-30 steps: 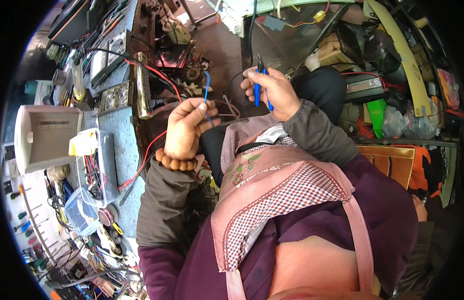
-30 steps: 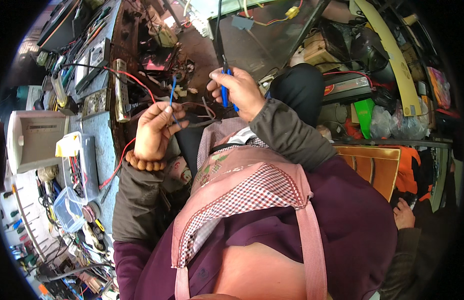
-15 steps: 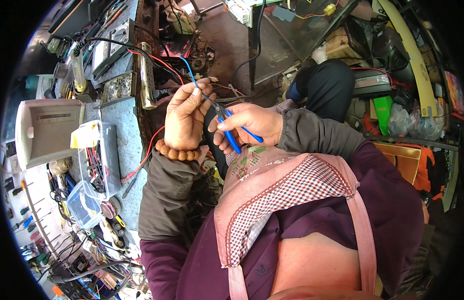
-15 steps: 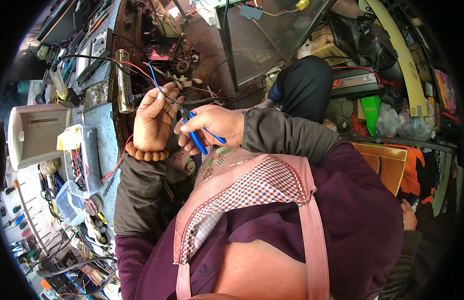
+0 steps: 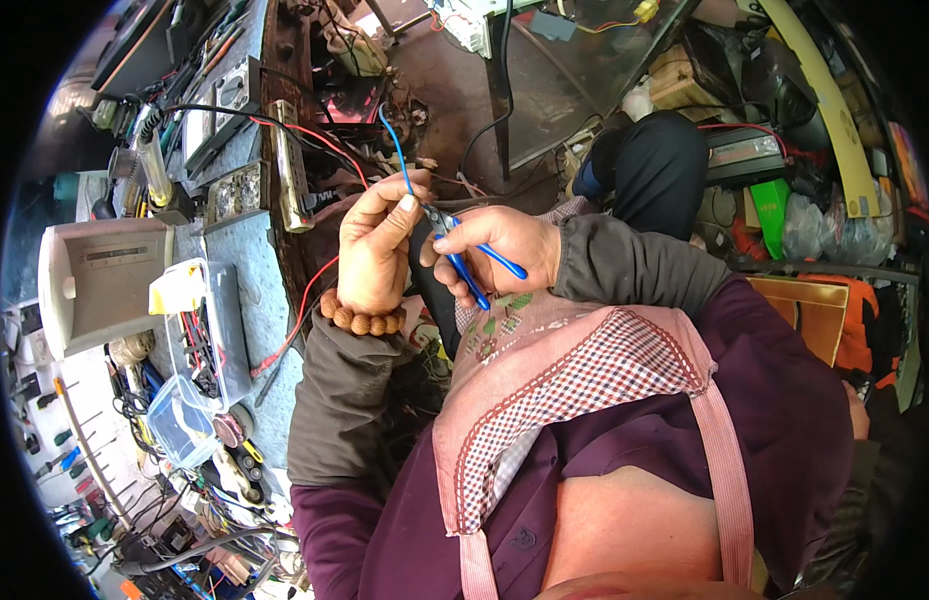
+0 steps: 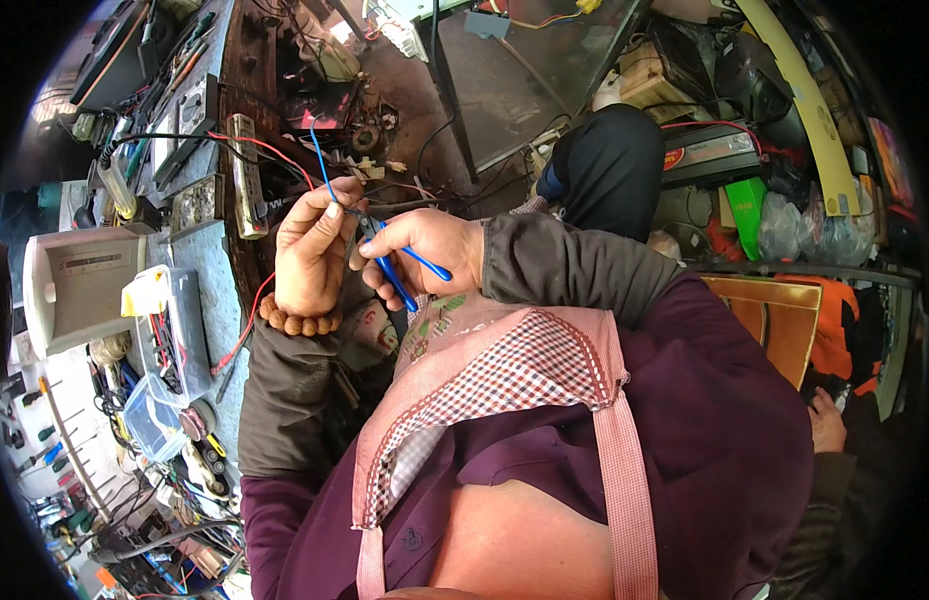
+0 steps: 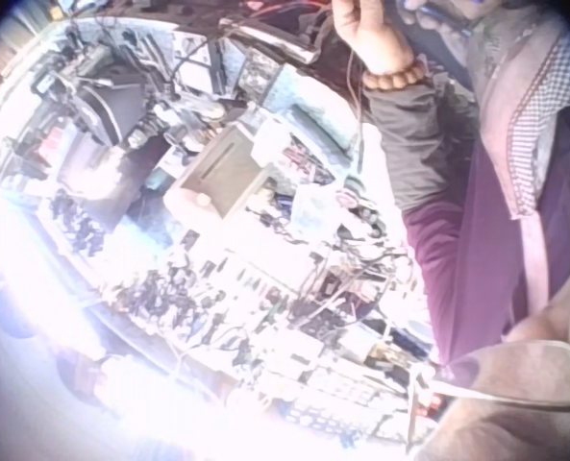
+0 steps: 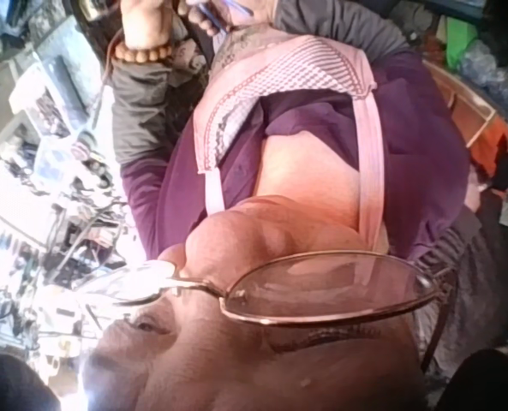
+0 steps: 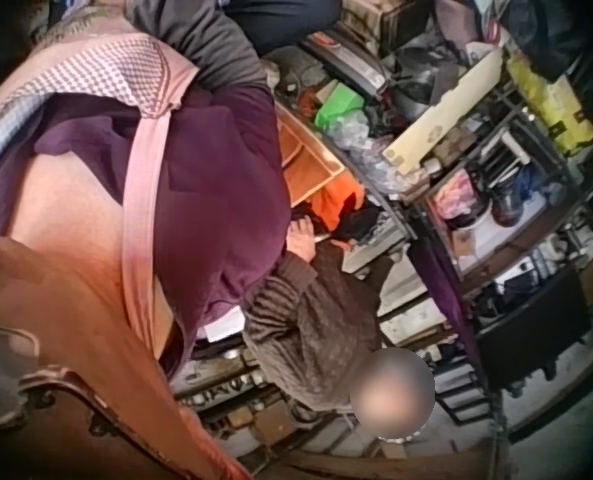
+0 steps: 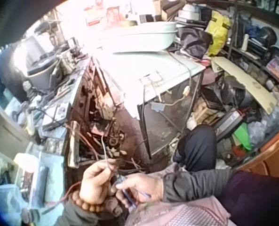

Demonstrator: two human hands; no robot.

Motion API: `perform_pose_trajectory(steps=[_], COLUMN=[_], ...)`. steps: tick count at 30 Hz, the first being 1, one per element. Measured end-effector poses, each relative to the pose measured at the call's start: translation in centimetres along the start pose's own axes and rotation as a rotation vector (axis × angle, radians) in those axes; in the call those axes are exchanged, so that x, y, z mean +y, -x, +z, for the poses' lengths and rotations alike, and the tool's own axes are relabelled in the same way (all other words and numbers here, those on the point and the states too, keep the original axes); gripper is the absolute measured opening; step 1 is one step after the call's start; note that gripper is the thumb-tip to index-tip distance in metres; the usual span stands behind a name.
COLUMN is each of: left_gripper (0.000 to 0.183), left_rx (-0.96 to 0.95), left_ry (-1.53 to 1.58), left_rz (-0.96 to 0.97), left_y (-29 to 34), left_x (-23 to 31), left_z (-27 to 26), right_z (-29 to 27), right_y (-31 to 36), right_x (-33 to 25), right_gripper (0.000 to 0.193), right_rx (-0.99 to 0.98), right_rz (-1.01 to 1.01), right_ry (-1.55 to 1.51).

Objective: The person strips and twists wires, then uses a screwdriver to connect them to a small circuit board inside a disassembled device. They handle pliers, a screwdriver, and various colored wires while working at a cluttered electronics workbench.

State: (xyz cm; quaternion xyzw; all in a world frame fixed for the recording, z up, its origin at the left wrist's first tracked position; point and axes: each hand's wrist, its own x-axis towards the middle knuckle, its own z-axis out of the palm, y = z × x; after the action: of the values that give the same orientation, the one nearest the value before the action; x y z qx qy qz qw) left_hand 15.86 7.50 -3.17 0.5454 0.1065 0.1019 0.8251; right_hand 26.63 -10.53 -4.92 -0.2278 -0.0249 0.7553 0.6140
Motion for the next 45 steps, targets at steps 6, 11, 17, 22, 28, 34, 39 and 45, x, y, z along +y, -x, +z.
perform_pose_trajectory(steps=[6, 11, 17, 22, 28, 34, 39, 45], left_gripper=[0.015, 0.013, 0.01, 0.011, 0.017, 0.018, 0.017, 0.015], left_rx=[0.065, 0.051, 0.018, 0.056, 0.083, 0.105, 0.104, 0.081], left_ry=[-0.228, 0.082, 0.341, 0.284, 0.25, 0.254, 0.264, 0.264], left_rz=[-0.023, -0.138, -0.11, 0.063, 0.133, 0.111, 0.082, 0.101], left_y=[-0.2, 0.0, 0.3, 0.5, 0.7, 0.8, 0.8, 0.5], left_x=[0.5, 0.6, 0.6, -0.5, -0.1, 0.1, 0.2, 0.1], left_z=[0.6, 1.0, 0.5, 0.3, 0.8, 1.2, 1.3, 1.1], right_z=[0.7, 0.9, 0.8, 1.6, 1.7, 1.4, 1.4, 1.6], right_y=[0.6, 0.6, 0.5, 0.7, 0.8, 0.6, 0.7, 0.9], right_x=[0.0, 0.4, 1.0, 0.9, 0.9, 1.2, 1.3, 1.1], right_gripper=[0.019, 0.015, 0.013, 0.011, 0.011, 0.012, 0.012, 0.015], right_rx=[0.07, 0.128, 0.126, 0.177, 0.196, 0.189, 0.177, 0.226], right_rz=[-0.163, -0.241, -0.291, -0.311, -0.351, -0.363, -0.365, -0.326], right_ry=[0.091, 0.225, 0.46, 0.547, 0.632, 0.618, 0.586, 0.603])
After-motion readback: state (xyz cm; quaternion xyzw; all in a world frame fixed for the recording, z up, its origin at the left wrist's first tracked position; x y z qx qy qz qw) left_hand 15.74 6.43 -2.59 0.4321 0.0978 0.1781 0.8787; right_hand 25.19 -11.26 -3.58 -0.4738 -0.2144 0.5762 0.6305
